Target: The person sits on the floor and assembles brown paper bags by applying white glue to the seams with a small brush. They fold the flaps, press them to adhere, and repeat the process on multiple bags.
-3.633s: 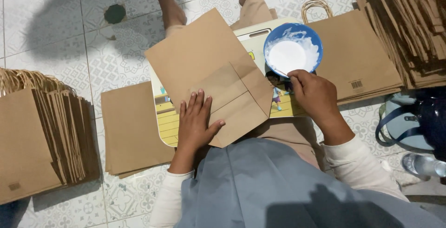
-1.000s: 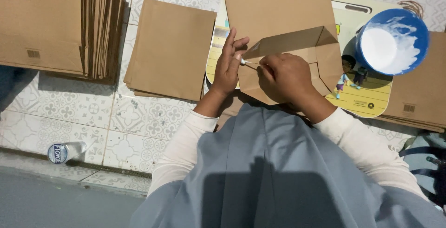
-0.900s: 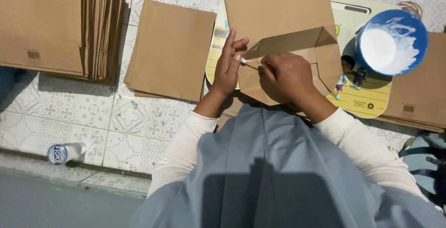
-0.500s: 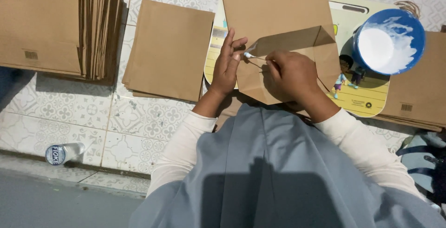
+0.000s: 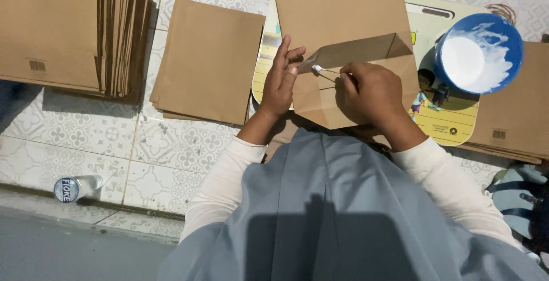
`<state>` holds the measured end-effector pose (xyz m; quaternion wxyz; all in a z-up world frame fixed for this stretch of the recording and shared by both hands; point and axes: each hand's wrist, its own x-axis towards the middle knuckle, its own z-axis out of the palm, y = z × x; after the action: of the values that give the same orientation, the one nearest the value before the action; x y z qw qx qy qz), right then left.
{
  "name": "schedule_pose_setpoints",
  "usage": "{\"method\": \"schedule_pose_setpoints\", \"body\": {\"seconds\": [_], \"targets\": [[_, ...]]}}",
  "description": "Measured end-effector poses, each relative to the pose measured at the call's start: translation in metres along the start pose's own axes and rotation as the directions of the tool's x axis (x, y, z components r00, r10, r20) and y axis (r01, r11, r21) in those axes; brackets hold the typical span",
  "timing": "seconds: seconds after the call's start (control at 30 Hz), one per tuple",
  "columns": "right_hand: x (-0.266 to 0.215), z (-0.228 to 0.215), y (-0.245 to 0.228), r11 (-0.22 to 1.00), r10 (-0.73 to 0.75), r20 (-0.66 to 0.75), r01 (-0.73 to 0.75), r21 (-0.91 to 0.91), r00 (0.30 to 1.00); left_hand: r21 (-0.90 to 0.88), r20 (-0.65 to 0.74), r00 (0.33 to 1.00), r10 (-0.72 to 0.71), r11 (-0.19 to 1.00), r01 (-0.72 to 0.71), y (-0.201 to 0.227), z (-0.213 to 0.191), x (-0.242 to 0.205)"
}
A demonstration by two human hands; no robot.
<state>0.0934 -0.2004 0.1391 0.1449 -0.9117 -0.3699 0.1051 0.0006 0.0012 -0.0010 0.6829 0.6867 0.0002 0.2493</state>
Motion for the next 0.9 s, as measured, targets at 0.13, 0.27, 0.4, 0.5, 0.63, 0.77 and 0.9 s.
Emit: {"method": "schedule_pose_setpoints", "body": {"seconds": [0.13, 0.27, 0.4, 0.5, 0.63, 0.77, 0.9], "targets": [[0.001, 0.003, 0.002, 1.0, 0.02, 0.026, -0.02, -0.019, 0.999, 0.011, 0.011, 1.0, -0.008, 1.0, 0.008, 0.002, 0.001, 0.0], [0.001, -0.006, -0.015, 0.998, 0.059, 0.039, -0.06, 0.015, 0.997, 0.013, 0.003, 1.0, -0.005, 1.0, 0.005, 0.0, 0.001, 0.001], [0.0, -0.007, -0.016, 1.0, 0.011, 0.048, -0.012, 0.022, 0.999, -0.003, 0.011, 1.0, -0.015, 1.0, 0.015, -0.001, 0.001, 0.001], [0.003, -0.008, -0.026, 1.0, -0.018, 0.052, 0.018, 0.005, 0.998, -0.004, 0.007, 1.0, -0.01, 1.0, 0.01, -0.005, 0.0, 0.001], [0.007, -0.009, -0.038, 0.998, -0.061, 0.045, 0.059, 0.034, 0.997, -0.034, 0.014, 0.999, -0.05, 0.998, 0.051, -0.007, -0.001, 0.0], [0.009, -0.003, -0.017, 0.999, -0.035, 0.028, 0.035, 0.007, 0.999, -0.037, 0.012, 0.999, -0.042, 0.998, 0.043, -0.003, 0.0, 0.001], [0.012, 0.004, 0.01, 0.999, -0.007, -0.034, 0.006, -0.035, 0.999, 0.014, 0.002, 1.0, -0.01, 1.0, 0.01, 0.002, 0.001, 0.001]]}}
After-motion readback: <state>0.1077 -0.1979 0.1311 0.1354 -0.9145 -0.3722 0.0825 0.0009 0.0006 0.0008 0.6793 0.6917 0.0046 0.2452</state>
